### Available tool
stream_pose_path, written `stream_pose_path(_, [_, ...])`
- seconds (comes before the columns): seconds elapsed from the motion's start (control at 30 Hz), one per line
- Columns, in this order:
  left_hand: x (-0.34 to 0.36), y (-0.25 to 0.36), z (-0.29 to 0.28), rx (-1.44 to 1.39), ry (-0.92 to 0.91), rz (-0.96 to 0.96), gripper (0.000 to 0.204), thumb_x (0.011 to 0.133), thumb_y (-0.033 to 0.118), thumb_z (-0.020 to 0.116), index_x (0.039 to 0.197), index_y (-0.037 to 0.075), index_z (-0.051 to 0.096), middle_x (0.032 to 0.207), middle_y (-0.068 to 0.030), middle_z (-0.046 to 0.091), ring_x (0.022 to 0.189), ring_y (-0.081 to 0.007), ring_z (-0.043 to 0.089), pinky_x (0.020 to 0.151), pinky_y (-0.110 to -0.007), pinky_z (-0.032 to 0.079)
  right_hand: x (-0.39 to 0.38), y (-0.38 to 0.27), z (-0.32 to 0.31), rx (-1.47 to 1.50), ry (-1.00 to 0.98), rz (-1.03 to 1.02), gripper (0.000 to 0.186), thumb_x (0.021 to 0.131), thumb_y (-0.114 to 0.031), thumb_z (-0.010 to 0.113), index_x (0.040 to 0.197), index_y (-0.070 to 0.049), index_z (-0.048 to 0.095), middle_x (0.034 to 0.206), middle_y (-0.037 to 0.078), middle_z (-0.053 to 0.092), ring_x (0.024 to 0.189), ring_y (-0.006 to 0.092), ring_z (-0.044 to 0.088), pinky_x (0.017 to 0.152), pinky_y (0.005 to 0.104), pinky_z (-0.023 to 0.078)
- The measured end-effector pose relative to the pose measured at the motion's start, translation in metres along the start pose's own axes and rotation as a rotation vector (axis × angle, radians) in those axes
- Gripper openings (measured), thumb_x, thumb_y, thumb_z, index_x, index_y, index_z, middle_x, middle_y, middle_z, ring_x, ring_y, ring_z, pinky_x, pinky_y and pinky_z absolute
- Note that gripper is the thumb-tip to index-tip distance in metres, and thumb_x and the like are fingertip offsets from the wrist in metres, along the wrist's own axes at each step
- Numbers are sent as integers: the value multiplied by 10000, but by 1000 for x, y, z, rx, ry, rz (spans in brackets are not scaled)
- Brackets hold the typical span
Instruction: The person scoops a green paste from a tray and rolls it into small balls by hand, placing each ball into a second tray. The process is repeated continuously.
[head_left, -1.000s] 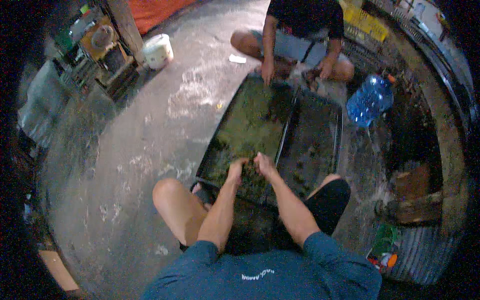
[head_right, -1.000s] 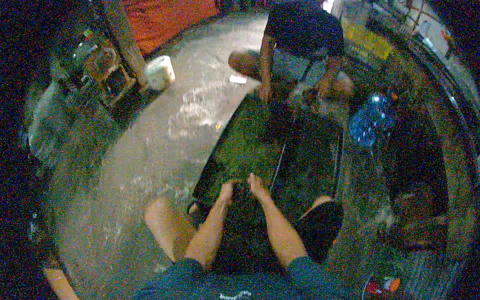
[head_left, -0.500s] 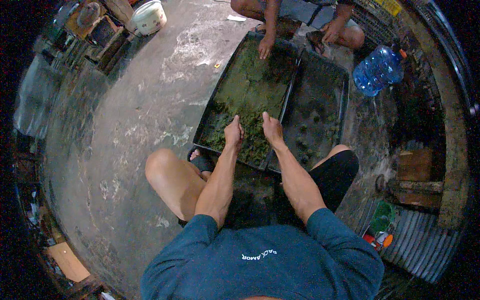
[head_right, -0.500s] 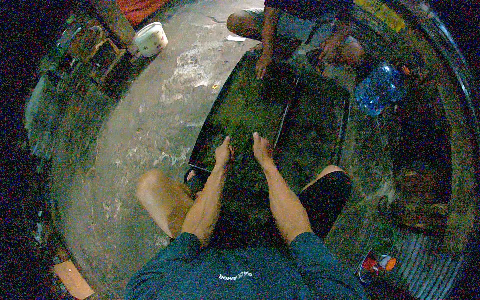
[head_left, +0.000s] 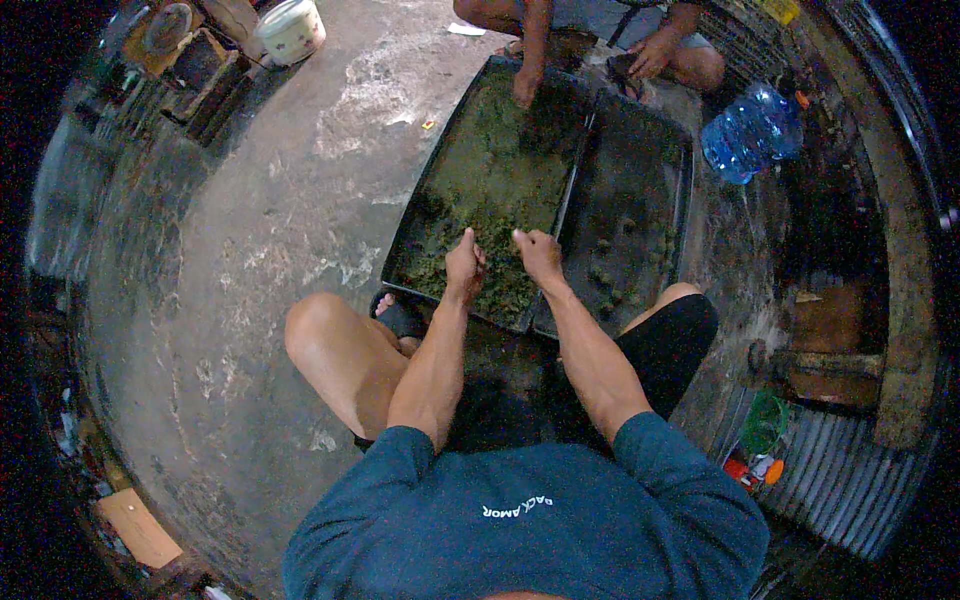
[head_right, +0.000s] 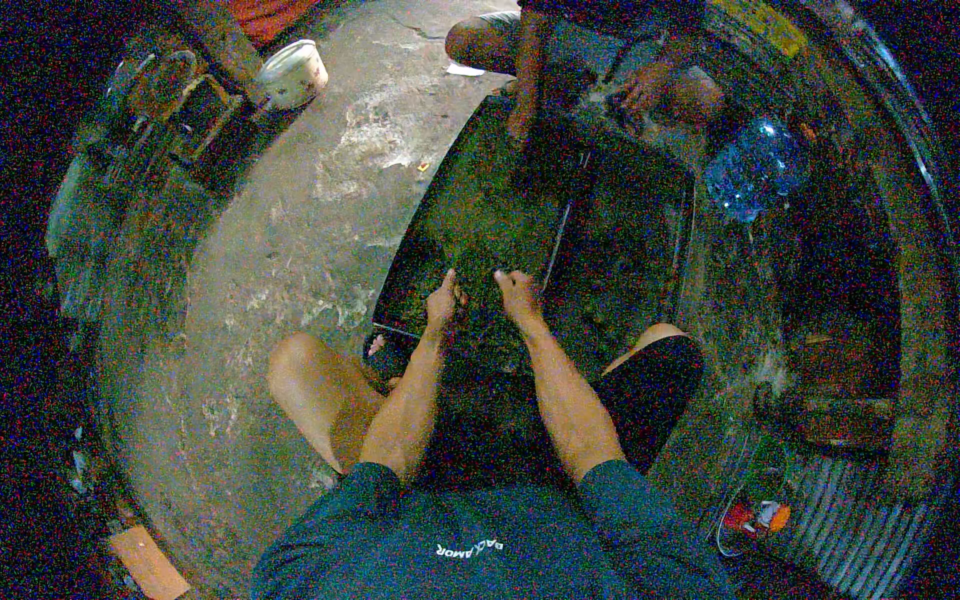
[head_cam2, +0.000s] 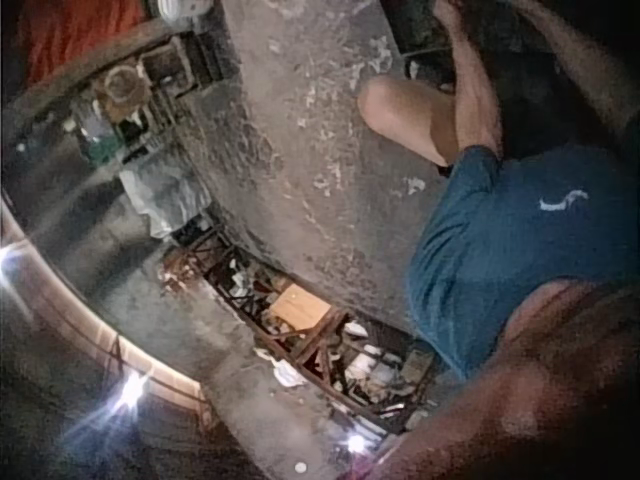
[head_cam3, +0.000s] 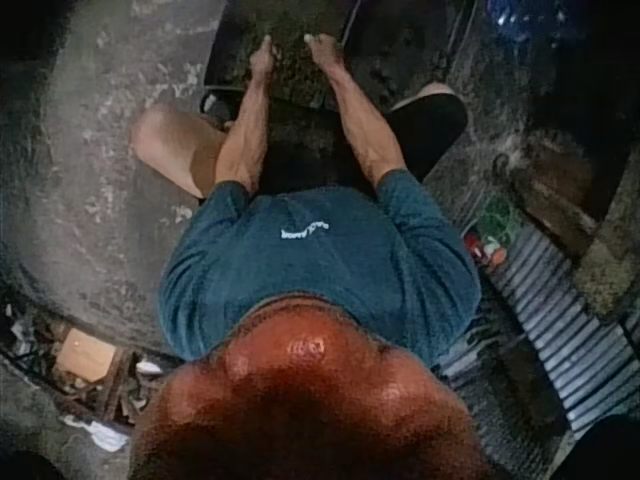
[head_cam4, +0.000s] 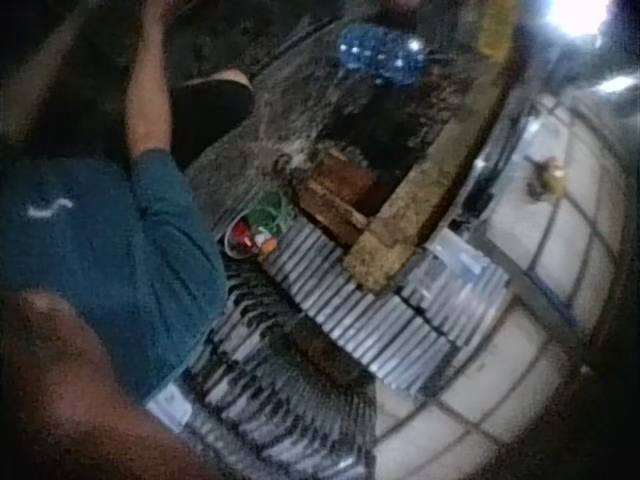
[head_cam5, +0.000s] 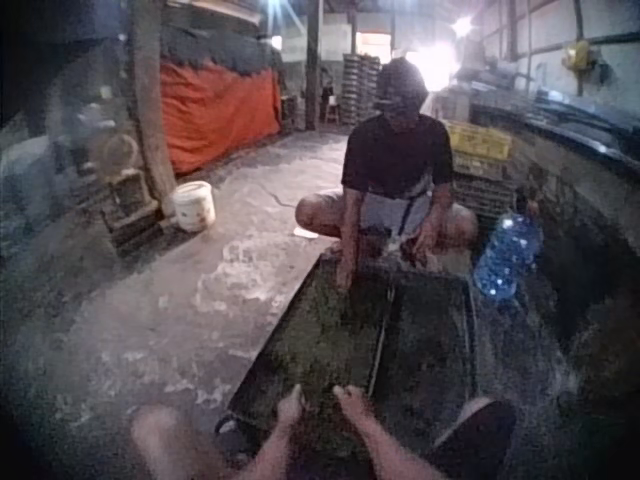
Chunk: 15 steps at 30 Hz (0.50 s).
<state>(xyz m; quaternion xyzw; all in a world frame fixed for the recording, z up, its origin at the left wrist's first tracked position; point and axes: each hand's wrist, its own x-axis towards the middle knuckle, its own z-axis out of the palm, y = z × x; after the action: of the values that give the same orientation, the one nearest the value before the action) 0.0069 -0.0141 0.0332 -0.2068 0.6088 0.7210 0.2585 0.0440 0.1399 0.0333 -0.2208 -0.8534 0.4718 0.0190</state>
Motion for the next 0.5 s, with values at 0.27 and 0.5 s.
stream_pose_path(0.27, [-8, 3, 21, -233, -161, 112, 274, 885, 308, 506, 752, 75, 561, 610, -9, 506, 440, -114, 421, 402, -254, 323, 3, -8, -5, 45, -13, -88, 308, 839, -312, 552, 849, -5, 573, 773, 125, 605, 723, 285, 583, 674, 370, 447])
stream_pose_path(0.5, [-3, 7, 11, -276, -77, 41, 357, 902, 376, 495, 686, 92, 499, 559, -3, 472, 398, -101, 386, 368, -231, 272, 1, 5, 3, 155, -59, -37, 184, 828, -196, 575, 897, -27, 598, 799, 120, 605, 713, 209, 600, 553, 336, 491])
